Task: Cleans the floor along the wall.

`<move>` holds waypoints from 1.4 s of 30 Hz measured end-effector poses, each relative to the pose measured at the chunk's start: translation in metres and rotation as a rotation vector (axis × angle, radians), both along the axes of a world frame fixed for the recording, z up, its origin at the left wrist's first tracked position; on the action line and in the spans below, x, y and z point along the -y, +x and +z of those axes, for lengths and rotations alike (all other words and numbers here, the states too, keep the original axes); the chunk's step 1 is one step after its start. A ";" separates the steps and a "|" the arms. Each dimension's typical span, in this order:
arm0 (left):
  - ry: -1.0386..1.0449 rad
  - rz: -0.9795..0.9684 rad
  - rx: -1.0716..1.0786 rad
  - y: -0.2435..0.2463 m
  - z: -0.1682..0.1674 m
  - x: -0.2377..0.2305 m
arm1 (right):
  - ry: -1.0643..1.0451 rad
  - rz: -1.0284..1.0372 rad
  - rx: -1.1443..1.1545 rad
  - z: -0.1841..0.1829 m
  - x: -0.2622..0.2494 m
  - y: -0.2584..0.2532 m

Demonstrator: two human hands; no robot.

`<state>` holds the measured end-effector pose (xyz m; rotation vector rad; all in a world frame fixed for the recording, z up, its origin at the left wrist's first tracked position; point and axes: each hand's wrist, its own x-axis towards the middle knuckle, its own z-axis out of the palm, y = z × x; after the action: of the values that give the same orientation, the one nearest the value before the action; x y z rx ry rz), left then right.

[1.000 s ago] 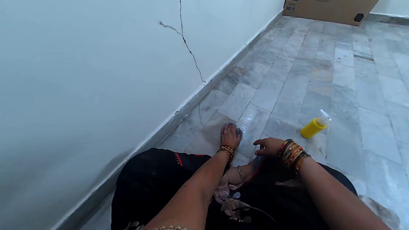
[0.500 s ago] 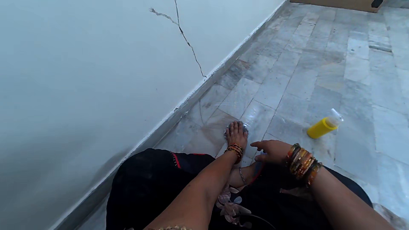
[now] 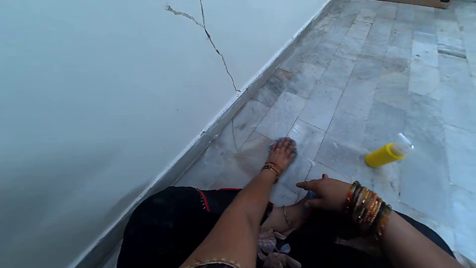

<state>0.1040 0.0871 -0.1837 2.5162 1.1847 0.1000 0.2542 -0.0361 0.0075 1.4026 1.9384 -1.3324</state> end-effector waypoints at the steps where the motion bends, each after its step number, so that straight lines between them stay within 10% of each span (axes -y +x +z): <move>1: 0.026 0.072 -0.013 -0.023 0.000 -0.011 | -0.005 -0.004 -0.004 0.001 0.000 0.000; 9: -0.144 0.748 -0.232 -0.160 0.028 -0.051 | 0.025 -0.016 0.001 0.002 0.003 -0.006; 23: -0.217 -0.227 -0.138 0.067 0.014 0.043 | 0.033 -0.007 0.009 0.005 0.007 -0.009; 35: -0.161 0.686 -0.281 -0.169 0.035 -0.051 | 0.018 -0.050 -0.011 0.004 0.002 -0.001; 42: -0.113 0.528 -0.179 -0.072 0.014 -0.022 | 0.005 -0.016 -0.013 0.003 -0.003 -0.008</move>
<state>0.0321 0.1089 -0.1693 2.0915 1.8467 -0.0604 0.2460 -0.0336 0.0102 1.4182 1.9436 -1.3480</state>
